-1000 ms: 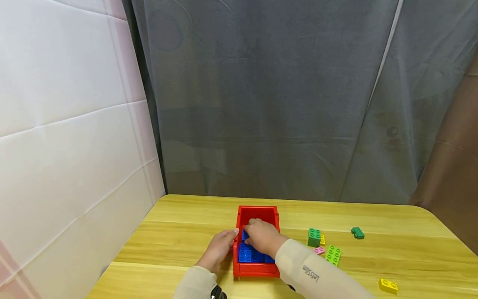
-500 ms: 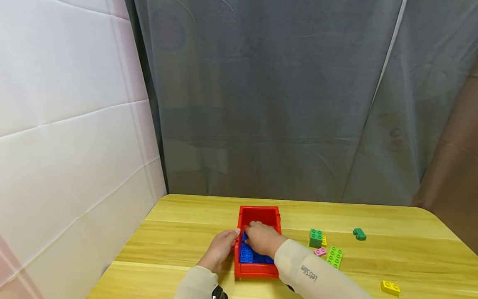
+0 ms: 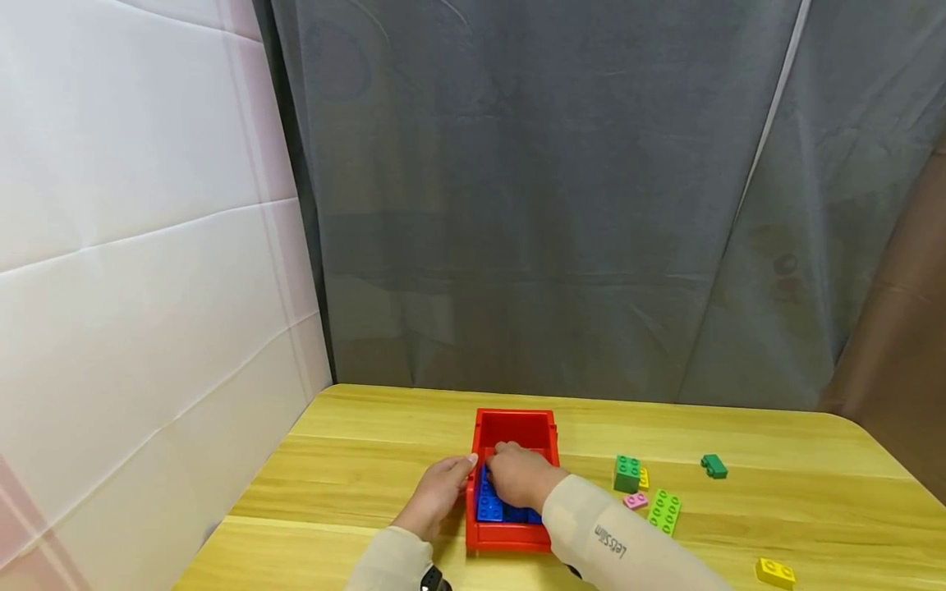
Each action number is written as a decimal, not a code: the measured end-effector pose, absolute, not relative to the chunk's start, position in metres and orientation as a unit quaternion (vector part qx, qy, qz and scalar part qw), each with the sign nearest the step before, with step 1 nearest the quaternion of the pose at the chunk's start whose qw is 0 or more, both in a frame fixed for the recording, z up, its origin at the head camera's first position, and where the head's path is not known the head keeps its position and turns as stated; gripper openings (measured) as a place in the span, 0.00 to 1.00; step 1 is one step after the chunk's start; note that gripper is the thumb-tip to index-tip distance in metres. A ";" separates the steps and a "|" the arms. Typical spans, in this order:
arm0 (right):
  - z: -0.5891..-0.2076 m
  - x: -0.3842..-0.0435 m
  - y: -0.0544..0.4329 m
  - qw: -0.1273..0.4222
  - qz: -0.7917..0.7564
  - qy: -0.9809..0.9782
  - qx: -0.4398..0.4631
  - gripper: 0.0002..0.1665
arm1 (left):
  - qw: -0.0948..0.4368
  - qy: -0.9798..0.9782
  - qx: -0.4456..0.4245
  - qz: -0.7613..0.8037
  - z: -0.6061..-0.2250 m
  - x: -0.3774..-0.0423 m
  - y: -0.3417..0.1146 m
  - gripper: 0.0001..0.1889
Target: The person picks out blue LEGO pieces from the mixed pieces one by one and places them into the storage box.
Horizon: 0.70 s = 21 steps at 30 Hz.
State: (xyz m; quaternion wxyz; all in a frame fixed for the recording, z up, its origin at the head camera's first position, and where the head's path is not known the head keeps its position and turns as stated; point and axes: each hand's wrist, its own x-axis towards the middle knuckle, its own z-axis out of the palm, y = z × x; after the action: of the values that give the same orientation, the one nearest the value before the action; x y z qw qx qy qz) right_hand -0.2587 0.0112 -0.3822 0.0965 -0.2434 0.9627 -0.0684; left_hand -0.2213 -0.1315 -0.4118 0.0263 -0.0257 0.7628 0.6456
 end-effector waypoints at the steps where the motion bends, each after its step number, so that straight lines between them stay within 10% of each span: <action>1: -0.382 -0.259 0.011 0.098 -0.068 0.963 -0.242 0.22 | 0.027 0.764 -0.026 0.644 -0.412 -0.221 -0.131 0.25; 21: -0.373 -0.252 0.023 0.034 -0.070 0.956 -0.284 0.24 | -0.019 0.815 -0.036 0.578 -0.401 -0.225 -0.125 0.21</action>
State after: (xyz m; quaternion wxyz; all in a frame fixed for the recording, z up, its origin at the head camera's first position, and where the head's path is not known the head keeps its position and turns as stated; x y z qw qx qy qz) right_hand -0.2525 0.0228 -0.3729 0.0342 -0.2844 0.9555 -0.0701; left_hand -0.2248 -0.1250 -0.4014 -0.0185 -0.0355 0.8150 0.5780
